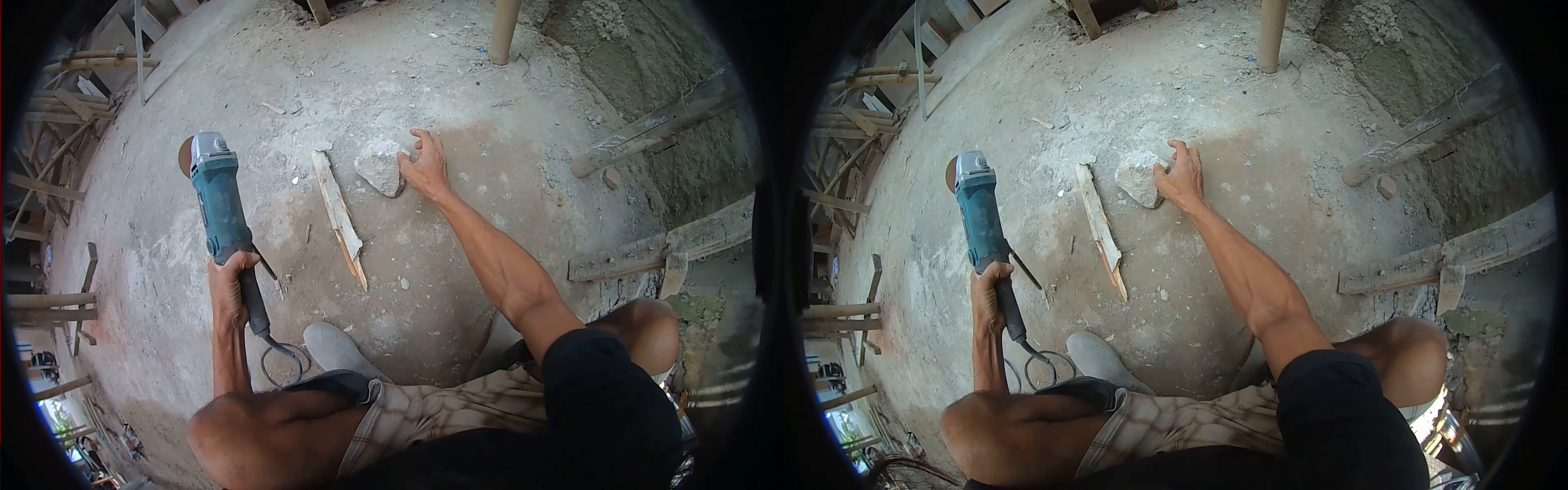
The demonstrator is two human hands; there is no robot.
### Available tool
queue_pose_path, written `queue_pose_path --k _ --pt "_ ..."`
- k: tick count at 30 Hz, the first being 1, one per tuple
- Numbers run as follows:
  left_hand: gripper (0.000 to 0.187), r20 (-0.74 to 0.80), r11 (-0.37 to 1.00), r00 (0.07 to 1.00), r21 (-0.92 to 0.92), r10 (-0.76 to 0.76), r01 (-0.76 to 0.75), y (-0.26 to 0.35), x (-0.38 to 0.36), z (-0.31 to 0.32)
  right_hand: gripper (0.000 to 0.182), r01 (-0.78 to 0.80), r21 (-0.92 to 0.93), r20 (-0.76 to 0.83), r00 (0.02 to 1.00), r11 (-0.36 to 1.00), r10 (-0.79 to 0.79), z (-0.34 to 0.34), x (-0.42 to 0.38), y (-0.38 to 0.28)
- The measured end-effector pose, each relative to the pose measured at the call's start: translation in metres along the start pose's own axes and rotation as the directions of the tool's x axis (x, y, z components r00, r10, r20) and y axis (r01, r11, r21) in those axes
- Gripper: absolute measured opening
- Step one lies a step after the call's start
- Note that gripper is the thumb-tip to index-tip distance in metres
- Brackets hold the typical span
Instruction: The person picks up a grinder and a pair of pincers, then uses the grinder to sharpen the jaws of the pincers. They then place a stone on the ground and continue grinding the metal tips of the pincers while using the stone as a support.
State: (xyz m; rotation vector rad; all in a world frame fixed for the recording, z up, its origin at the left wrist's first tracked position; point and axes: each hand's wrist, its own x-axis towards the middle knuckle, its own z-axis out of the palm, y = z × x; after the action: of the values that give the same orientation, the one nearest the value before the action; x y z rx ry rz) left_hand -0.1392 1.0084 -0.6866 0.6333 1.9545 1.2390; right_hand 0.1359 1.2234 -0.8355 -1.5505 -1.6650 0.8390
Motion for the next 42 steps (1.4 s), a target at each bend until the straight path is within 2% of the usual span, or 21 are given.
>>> queue_pose_path --k 3,5,9,11,12,14,15,17,21,23,24,26,28,30,32,33,35,36,37,39,42 --pt "0.033 -0.026 1.0 1.0 -0.026 0.008 -0.009 0.006 -0.006 0.007 0.063 0.043 -0.031 0.072 0.997 0.999 -0.041 0.001 0.004 0.009" --pt "0.033 -0.021 1.0 1.0 -0.005 0.003 -0.003 0.006 -0.006 0.007 0.068 0.059 -0.144 0.193 0.981 0.988 -0.03 0.004 -0.002 0.008" --pt "0.035 -0.005 0.999 1.0 0.034 -0.007 0.007 0.003 -0.001 0.005 0.071 0.038 -0.109 0.172 0.985 0.993 -0.019 0.012 -0.014 0.003" --pt "0.036 -0.001 1.0 1.0 0.016 -0.009 0.009 0.004 -0.001 0.006 0.07 -0.046 -0.171 0.201 0.976 0.984 0.081 0.015 -0.012 0.001" --pt "0.037 0.004 1.0 1.0 -0.008 -0.01 0.01 0.005 -0.001 0.006 0.07 -0.047 -0.17 0.2 0.976 0.984 0.081 0.013 -0.01 0.006" --pt "0.038 0.007 1.0 1.0 -0.012 -0.002 0.002 0.004 -0.002 0.006 0.071 -0.15 0.052 0.305 0.944 0.987 0.127 0.006 -0.005 0.023" --pt "0.039 0.007 1.0 1.0 -0.015 0.005 -0.005 0.005 -0.001 0.007 0.071 -0.146 0.052 0.3 0.946 0.988 0.124 0.004 -0.007 0.028" --pt "0.039 0.009 1.0 1.0 0.003 0.013 -0.013 0.005 -0.001 0.008 0.072 0.033 -0.01 0.26 0.965 0.999 -0.03 0.002 -0.017 0.04" --pt "0.035 0.01 0.999 1.0 0.045 0.014 -0.015 0.008 -0.003 0.01 0.073 -0.011 0.082 0.26 0.966 0.997 -0.011 0.006 -0.024 0.042" --pt "0.033 0.016 0.998 0.999 0.05 0.031 -0.032 0.009 -0.005 0.013 0.061 0.046 -0.003 0.029 0.999 0.999 -0.046 0.016 -0.028 0.041" --pt "0.031 0.018 0.997 0.999 0.051 0.05 -0.05 0.01 -0.006 0.015 0.061 0.047 -0.002 0.028 0.999 0.999 -0.047 0.018 -0.03 0.036" --pt "0.029 0.024 0.997 0.998 0.057 0.052 -0.053 0.013 -0.009 0.021 0.043 0.061 -0.036 -0.3 0.951 0.997 -0.069 0.017 -0.037 0.013" --pt "0.024 0.062 0.997 0.997 0.056 0.052 -0.055 0.011 -0.005 0.022 0.034 0.015 0.242 0.014 1.0 0.97 -0.019 0.014 -0.053 -0.018" --pt "0.023 0.072 0.995 0.996 0.081 0.056 -0.061 0.01 -0.001 0.027 0.038 0.024 0.363 0.315 0.938 0.932 -0.147 0.012 -0.07 -0.063" --pt "0.021 0.089 0.992 0.994 0.105 0.062 -0.071 0.014 -0.001 0.033 0.056 -0.018 0.463 0.457 0.862 0.886 -0.221 0.012 -0.085 -0.114" --pt "0.021 0.104 0.991 0.992 0.103 0.073 -0.084 0.016 -0.001 0.037 0.056 -0.016 0.471 0.46 0.858 0.882 -0.23 0.021 -0.088 -0.123" --pt "0.022 0.166 0.989 0.984 0.126 0.06 -0.081 0.024 -0.005 0.042 0.082 -0.071 0.499 0.287 0.954 0.864 -0.088 0.037 -0.092 -0.142" --pt "0.022 0.184 0.986 0.979 0.121 0.088 -0.111 0.023 -0.003 0.042 0.094 -0.173 0.513 0.37 0.928 0.84 -0.035 0.031 -0.085 -0.143" --pt "0.023 0.206 0.983 0.971 0.114 0.118 -0.144 0.023 -0.002 0.044 0.094 -0.161 0.526 0.373 0.926 0.835 -0.057 0.036 -0.079 -0.135" --pt "0.023 0.254 0.98 0.959 0.117 0.126 -0.16 0.029 -0.003 0.046 0.091 -0.22 0.597 0.348 0.938 0.771 -0.001 0.057 -0.068 -0.111" --pt "0.024 0.279 0.983 0.948 0.06 0.151 -0.174 0.042 -0.006 0.053 0.085 -0.199 0.595 0.326 0.945 0.779 -0.008 0.059 -0.09 -0.113"
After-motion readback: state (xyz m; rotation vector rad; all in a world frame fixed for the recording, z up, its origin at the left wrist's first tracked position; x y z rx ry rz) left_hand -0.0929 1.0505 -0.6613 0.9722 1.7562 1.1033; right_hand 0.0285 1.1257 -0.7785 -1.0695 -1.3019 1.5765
